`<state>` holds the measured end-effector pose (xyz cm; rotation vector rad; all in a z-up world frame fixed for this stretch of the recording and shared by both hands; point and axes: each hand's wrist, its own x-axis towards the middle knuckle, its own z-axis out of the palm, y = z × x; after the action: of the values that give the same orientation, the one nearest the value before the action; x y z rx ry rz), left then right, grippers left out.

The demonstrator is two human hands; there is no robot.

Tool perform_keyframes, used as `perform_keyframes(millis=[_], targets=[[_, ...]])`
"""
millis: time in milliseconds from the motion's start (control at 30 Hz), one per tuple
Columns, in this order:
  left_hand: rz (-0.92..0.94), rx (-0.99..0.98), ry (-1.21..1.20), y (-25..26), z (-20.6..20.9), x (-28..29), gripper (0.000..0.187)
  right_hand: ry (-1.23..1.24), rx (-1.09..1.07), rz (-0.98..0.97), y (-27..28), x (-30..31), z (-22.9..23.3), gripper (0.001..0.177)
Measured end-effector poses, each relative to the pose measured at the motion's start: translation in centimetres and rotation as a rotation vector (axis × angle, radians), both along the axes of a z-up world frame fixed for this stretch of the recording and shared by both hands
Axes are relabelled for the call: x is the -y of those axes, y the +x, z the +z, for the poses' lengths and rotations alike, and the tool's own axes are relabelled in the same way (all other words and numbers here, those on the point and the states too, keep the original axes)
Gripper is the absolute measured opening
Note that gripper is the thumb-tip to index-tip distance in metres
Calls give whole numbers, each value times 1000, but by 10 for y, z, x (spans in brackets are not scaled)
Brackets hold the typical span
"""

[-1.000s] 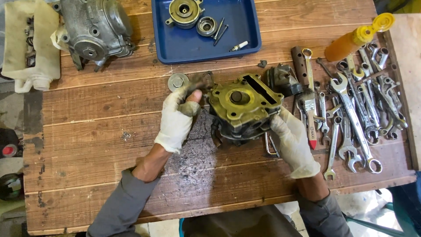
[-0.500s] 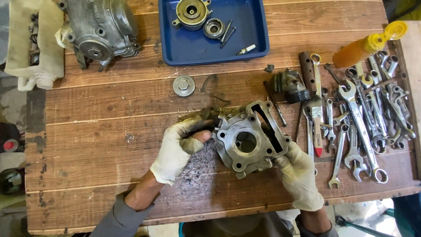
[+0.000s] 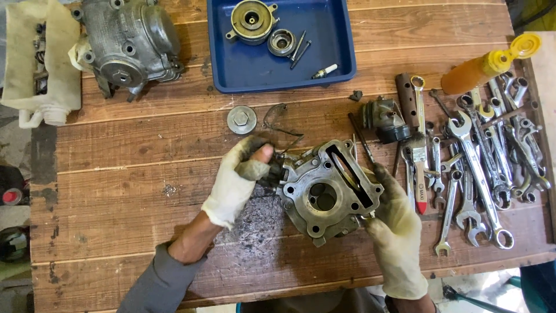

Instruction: The person holds and rotates a disassembled engine cylinder block, inspecting the internal surfaces and cooling fins. They then use a wrench to tighten a bolt on the side of the cylinder head while wearing gloves.

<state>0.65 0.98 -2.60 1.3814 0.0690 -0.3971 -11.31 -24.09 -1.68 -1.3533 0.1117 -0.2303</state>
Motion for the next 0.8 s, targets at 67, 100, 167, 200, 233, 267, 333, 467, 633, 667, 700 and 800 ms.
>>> perform_keyframes(millis=[67,100,167,200,233,267,333,467,633,667,700,800], targets=[[7,-12,-41,8,1,6,21,-303,-382,-69,10,-17,26,104],[7,-10,-42,10,-2,4,21,-303,-381,-70,7,-17,22,104],[73,214,390,13,-10,1,31,-224,-435,-101,4,-17,13,89],[74,212,390,11,-3,-1,31,-224,-437,-99,3,-17,11,89],[84,245,377,8,3,-3,26,-232,-415,-97,1,-16,8,83],[90,280,366,6,10,-5,23,-238,-392,-99,0,-16,6,78],[109,192,369,1,11,-13,20,-236,-395,-103,0,-13,2,76],[170,64,350,5,-9,-37,11,-243,-408,-88,1,-10,2,73],[354,-86,230,46,-9,-53,16,-252,-405,-61,5,-8,3,73],[444,-103,135,56,-13,-57,13,-279,-412,-47,5,-8,5,74],[440,-102,135,65,-7,-60,13,-278,-413,-51,6,-8,7,74],[427,-222,-242,84,9,-65,14,-271,-437,-43,8,-10,13,75]])
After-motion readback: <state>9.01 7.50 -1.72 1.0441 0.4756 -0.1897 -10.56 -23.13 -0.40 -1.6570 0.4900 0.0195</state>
